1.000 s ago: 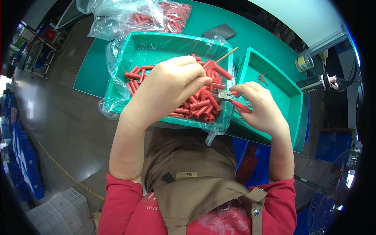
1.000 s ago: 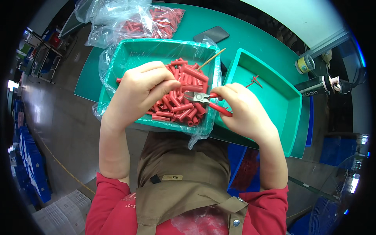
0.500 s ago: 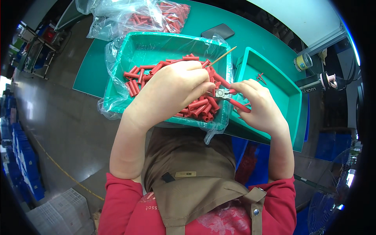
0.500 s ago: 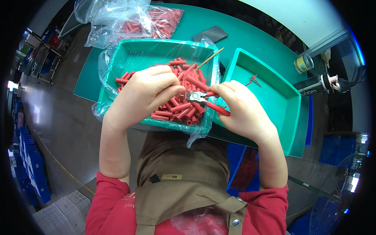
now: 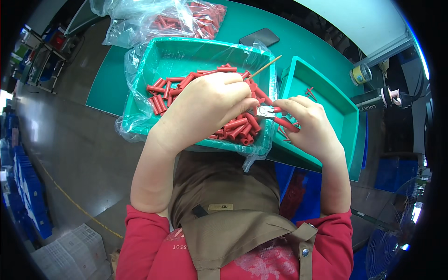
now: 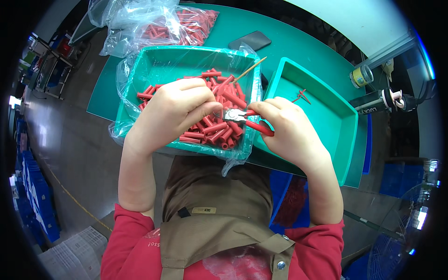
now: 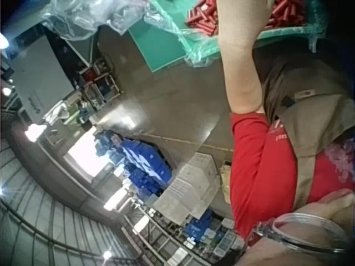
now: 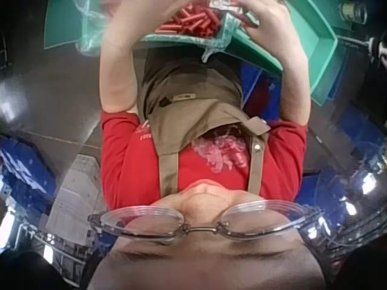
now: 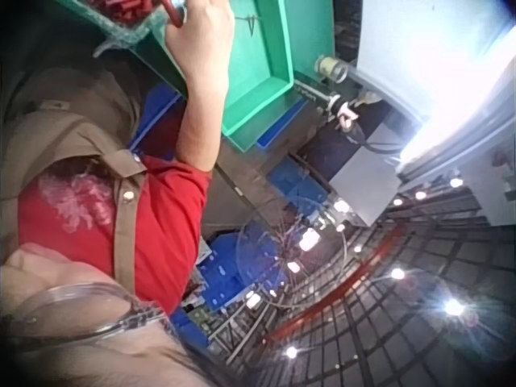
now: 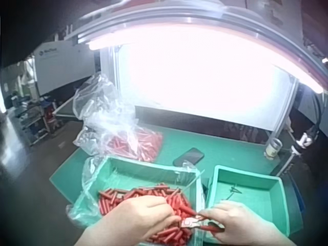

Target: Use pliers to trim small red plastic or rubber components at a workbench.

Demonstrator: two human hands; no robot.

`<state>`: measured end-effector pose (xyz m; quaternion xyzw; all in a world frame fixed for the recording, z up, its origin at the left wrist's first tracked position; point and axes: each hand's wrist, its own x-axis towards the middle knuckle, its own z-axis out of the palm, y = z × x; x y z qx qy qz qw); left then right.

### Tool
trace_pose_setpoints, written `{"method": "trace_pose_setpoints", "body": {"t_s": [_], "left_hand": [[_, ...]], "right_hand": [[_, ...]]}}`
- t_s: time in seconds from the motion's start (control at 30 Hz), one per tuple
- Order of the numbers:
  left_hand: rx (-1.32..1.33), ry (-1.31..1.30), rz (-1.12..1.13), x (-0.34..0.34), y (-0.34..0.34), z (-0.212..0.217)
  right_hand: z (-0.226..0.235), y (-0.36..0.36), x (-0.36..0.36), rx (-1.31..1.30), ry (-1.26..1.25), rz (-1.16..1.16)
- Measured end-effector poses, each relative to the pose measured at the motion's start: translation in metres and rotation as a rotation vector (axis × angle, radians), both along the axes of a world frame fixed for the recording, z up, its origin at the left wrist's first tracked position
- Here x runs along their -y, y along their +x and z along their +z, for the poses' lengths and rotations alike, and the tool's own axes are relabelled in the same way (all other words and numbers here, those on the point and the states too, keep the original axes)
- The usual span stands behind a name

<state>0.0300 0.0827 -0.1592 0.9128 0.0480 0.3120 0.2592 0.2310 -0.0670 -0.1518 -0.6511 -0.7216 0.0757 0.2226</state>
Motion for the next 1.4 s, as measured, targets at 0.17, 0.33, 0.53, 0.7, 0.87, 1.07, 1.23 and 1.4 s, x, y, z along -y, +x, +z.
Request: {"method": "trace_pose_setpoints", "body": {"t_s": [0.17,0.33,0.53,0.7,0.87,1.07,1.23,1.4], "left_hand": [[0.067,-0.075,0.028,-0.001,0.001,0.010],[0.049,-0.020,0.047,-0.008,0.001,0.009],[-0.021,-0.033,0.070,-0.005,-0.004,0.004],[-0.018,-0.001,0.023,0.000,0.002,0.003],[-0.019,-0.033,0.005,0.002,0.003,0.004],[0.000,0.012,0.005,0.003,0.005,0.004],[0.008,0.025,0.013,0.004,0.005,0.002],[0.043,0.049,-0.009,0.002,0.009,0.001]], "right_hand": [[-0.009,0.000,0.003,0.006,-0.111,0.063],[-0.007,0.004,0.005,-0.080,-0.143,0.070],[0.011,0.012,0.008,-0.026,-0.043,0.008],[0.010,0.008,0.007,0.017,-0.027,-0.012],[0.008,0.005,0.004,0.009,-0.024,0.020],[0.008,0.005,0.005,0.022,-0.056,0.007],[0.008,0.000,0.005,0.029,-0.034,-0.002],[0.002,0.000,0.005,0.116,-0.059,0.027]]}}
